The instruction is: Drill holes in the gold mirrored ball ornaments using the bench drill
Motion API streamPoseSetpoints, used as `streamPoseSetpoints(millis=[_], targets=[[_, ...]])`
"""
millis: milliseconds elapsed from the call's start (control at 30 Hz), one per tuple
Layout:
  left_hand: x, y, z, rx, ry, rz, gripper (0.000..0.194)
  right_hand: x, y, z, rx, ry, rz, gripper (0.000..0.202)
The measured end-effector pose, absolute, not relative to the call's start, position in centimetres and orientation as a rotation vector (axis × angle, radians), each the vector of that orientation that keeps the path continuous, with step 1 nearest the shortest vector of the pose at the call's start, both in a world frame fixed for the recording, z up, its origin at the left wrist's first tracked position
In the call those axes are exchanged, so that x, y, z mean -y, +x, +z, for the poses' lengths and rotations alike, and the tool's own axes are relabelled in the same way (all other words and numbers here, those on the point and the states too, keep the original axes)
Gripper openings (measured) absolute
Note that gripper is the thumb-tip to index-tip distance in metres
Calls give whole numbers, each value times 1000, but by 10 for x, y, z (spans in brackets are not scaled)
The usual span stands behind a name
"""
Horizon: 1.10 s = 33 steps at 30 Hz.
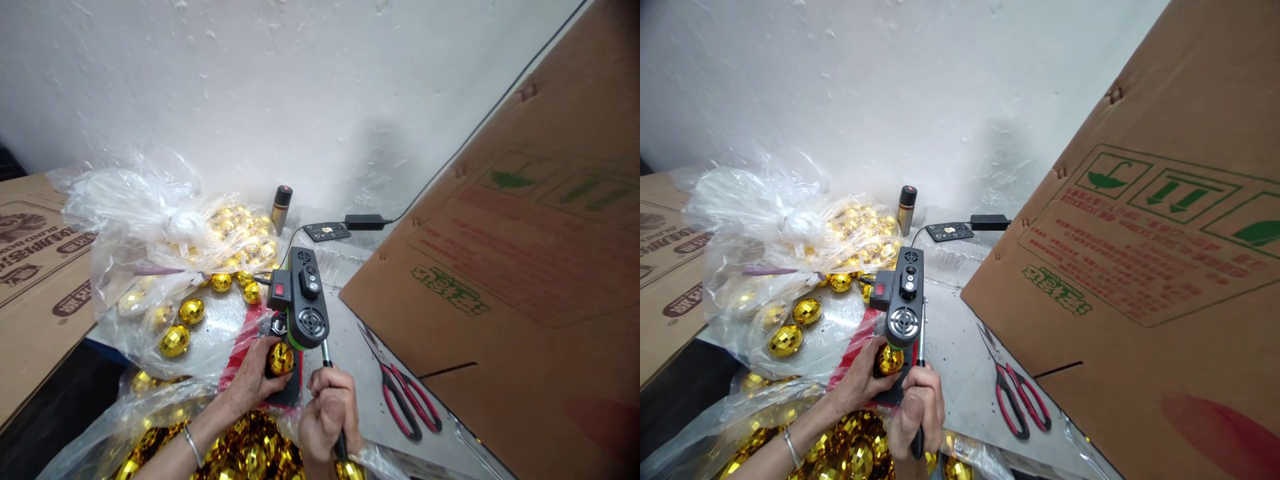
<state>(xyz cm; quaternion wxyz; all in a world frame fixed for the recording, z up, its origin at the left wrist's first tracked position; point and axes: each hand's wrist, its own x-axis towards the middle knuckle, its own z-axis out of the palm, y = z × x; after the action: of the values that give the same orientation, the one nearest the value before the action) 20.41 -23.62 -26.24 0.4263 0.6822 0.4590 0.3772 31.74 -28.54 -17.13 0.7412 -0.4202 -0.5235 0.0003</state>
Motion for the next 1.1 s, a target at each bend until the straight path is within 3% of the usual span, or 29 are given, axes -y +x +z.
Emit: streamPoseSetpoints(millis=[1100], targets=[[234, 209, -273, -1152, 1752, 998, 53, 285, 325, -200, 1180, -926, -40, 39]])
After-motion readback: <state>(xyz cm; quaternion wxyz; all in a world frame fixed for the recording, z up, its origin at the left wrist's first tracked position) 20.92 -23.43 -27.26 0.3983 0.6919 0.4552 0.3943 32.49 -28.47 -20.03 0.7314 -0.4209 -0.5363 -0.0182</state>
